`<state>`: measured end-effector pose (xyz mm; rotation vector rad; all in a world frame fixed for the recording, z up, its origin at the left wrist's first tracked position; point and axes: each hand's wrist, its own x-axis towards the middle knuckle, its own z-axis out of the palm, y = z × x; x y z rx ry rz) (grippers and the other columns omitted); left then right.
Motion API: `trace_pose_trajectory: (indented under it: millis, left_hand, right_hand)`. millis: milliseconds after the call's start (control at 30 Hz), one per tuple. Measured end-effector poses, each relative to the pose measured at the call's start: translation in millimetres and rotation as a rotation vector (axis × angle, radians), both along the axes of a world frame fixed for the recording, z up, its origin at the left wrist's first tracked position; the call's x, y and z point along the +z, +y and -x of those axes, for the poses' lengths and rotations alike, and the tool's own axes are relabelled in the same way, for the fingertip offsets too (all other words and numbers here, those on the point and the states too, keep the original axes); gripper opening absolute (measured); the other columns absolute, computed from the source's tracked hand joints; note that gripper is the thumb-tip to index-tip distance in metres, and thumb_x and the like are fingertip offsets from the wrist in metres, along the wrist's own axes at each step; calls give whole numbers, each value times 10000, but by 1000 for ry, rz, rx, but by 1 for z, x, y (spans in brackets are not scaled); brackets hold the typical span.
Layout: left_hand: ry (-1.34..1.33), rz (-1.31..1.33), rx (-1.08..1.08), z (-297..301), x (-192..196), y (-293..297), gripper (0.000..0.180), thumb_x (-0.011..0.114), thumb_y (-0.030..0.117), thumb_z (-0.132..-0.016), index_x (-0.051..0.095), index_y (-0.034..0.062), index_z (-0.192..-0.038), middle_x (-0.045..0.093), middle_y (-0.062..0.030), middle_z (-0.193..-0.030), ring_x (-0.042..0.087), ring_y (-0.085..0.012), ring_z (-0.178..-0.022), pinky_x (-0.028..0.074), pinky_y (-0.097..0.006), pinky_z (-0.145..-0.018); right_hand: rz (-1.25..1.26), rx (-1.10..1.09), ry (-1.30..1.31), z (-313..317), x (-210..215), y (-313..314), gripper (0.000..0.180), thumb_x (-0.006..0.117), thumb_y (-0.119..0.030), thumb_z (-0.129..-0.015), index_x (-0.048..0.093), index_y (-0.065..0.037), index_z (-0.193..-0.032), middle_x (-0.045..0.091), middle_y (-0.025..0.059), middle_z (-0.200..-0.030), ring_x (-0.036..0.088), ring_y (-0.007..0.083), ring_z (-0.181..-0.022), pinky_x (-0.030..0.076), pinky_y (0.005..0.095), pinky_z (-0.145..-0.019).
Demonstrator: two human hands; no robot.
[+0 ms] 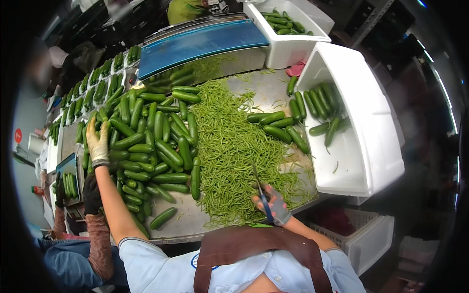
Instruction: The person repeatedly picks up cucumbers from a large pile on a stainless steel table, trims both ends with a small knife, and places the trimmed cucumbers into a white styrofoam container. The person wears gloves and an apron while working at a busy processing station with other workers nearby.
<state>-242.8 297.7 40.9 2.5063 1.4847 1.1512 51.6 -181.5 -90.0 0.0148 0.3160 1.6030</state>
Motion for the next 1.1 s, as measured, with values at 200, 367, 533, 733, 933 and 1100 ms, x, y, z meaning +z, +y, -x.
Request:
trace_pose_trajectory:
  millis: [200,367,533,733,933,1100]
  left_hand:
    - [-154,165,-503,-177,42,-94,405,579,273,-816,500,76,-1162,484,-123,-1209,440,-229,-1129,343,-359,-970]
    - [437,323,-1027,-331,-14,-200,673,676,309,-710,389,89,-1277,444,-172,-1239,420,-280,-1151,322,-357,-995]
    - [990,153,-985,-419,-52,-269,1026,734,488,-548,210,126,-1353,308,-196,-1337,343,-333,-1209,306,-472,-977]
    - [1215,235,-887,-463,-61,-280,956,775,420,-480,349,95,-1272,441,-180,-1212,530,-298,-1007,440,-412,-825]
    - [1272,222,-892,-474,-63,-276,797,778,356,-473,506,36,-1150,488,-167,-1183,545,-252,-1019,472,-338,-806]
    - [1373,287,-1029,-475,-65,-267,639,770,321,-459,608,48,-1014,559,-142,-1097,556,-251,-992,482,-330,-784]
  right_hand:
    - [-146,-12,46,-14,17,-14,423,387,-327,-915,406,-20,-1205,500,226,-919,440,118,-494,413,217,-396]
    - [-174,36,431,-29,-14,-39,377,387,-319,-911,467,-42,-1154,470,238,-1029,423,173,-613,421,245,-502]
    - [-62,-139,569,-37,-88,-83,411,387,-322,-907,406,-67,-1228,457,238,-1103,512,199,-729,445,241,-583]
    - [-23,-78,507,-47,-129,-106,609,413,-427,-885,309,59,-1238,552,157,-963,543,101,-647,443,215,-615]
    - [-88,-66,492,-37,-165,-96,498,435,-412,-884,402,23,-1125,552,147,-936,538,92,-653,445,207,-602]
    - [-73,-47,380,-46,-137,-69,334,435,-326,-899,481,-16,-1016,511,211,-979,531,157,-663,467,253,-615]
